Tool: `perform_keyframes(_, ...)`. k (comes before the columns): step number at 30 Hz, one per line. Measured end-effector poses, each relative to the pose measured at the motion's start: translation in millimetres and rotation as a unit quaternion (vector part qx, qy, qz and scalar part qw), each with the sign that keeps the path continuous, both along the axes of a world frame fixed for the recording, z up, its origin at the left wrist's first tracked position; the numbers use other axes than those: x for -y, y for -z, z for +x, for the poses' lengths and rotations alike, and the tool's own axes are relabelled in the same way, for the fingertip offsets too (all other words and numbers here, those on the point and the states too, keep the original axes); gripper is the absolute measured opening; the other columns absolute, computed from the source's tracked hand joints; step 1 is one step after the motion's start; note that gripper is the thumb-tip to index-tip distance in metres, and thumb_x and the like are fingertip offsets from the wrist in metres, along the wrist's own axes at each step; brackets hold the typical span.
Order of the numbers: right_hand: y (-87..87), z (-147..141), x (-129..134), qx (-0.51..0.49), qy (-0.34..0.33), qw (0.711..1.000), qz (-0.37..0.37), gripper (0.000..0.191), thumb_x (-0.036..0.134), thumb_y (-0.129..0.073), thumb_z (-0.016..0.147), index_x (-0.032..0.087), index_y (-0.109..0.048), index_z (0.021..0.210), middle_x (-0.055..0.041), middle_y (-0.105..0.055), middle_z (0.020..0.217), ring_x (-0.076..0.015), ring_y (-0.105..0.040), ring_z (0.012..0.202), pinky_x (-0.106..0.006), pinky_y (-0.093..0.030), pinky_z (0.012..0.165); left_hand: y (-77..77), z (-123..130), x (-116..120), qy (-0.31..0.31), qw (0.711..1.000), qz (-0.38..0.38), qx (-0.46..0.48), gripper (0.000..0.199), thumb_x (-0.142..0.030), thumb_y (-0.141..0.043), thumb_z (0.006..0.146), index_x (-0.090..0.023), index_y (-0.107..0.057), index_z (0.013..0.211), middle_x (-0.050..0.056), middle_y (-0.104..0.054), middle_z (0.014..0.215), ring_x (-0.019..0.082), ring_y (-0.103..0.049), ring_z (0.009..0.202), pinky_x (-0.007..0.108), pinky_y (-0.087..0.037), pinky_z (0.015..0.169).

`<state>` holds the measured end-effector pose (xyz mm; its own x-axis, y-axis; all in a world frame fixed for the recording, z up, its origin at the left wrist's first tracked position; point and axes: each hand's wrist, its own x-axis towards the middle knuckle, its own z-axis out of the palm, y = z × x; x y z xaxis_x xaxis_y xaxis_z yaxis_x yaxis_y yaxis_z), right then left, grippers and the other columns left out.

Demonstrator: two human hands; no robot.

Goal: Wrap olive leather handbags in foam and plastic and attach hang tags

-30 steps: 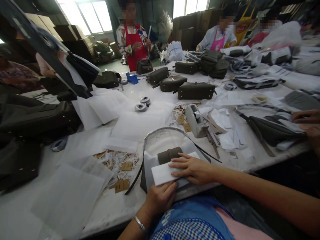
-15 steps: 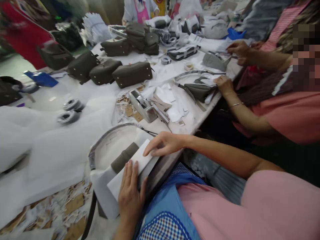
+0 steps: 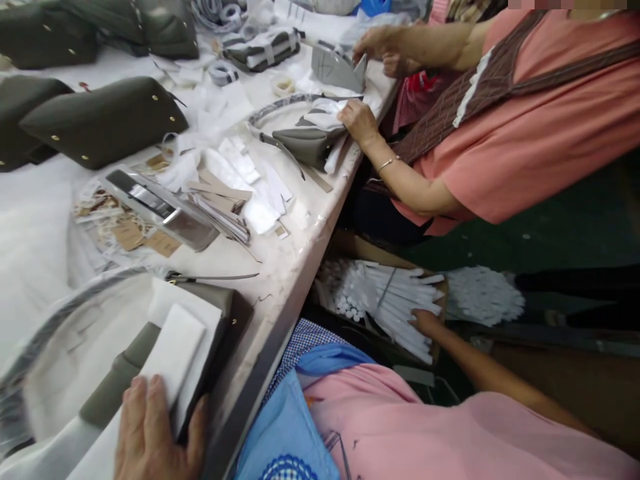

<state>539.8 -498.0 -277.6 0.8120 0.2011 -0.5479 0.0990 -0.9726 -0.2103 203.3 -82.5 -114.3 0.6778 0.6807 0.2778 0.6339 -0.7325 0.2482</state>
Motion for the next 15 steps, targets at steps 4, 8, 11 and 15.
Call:
perform_keyframes(4, 36.9, -31.9, 18.7, -0.051, 0.17, 0.984, 0.003, 0.031, 0.034, -0.061, 0.095, 0.019, -0.06, 0.123, -0.0091, -0.061, 0.125, -0.0223, -0.063, 0.106, -0.042, -0.055, 0.089, -2.0, 1.7, 0.4, 0.011, 1.0, -0.001, 0.001, 0.076, -0.041, -0.06, 0.091, -0.022, -0.025, 0.156, 0.012, -0.031, 0.16, 0.039, -0.036, 0.142, 0.059, -0.033, 0.115)
perform_keyframes(8, 48.8, -28.8, 20.4, -0.109, 0.268, 0.957, 0.031, 0.033, 0.034, -0.061, 0.095, 0.017, -0.059, 0.123, -0.0094, -0.061, 0.123, -0.0227, -0.063, 0.105, -0.043, -0.056, 0.087, -2.0, 3.1, 0.4, 0.013, 1.0, -0.007, 0.005, 0.075, -0.041, -0.059, 0.092, -0.024, -0.024, 0.156, 0.011, -0.029, 0.161, 0.037, -0.034, 0.144, 0.058, -0.032, 0.117)
perform_keyframes(11, 32.1, -17.8, 32.6, -0.162, 0.307, 0.936, 0.06, 0.024, 0.034, -0.06, 0.096, 0.016, -0.063, 0.112, -0.0065, -0.066, 0.11, -0.0176, -0.066, 0.09, -0.035, -0.058, 0.077, -3.2, 2.6, 0.8, 0.016, 1.0, -0.008, 0.008, 0.075, -0.04, -0.057, 0.092, -0.024, -0.022, 0.156, 0.01, -0.028, 0.162, 0.035, -0.032, 0.145, 0.056, -0.03, 0.118)
perform_keyframes(15, -19.0, -8.6, 72.4, -0.145, 0.359, 0.915, 0.116, 0.024, 0.034, -0.063, 0.091, 0.016, -0.069, 0.075, -0.0035, -0.058, 0.057, -0.0163, -0.055, 0.047, -0.03, -0.049, 0.048, -2.7, -2.0, -0.4, 0.033, 0.999, -0.015, 0.0, 0.076, -0.042, -0.053, 0.093, -0.024, -0.019, 0.157, 0.011, -0.024, 0.163, 0.038, -0.029, 0.145, 0.06, -0.025, 0.119)
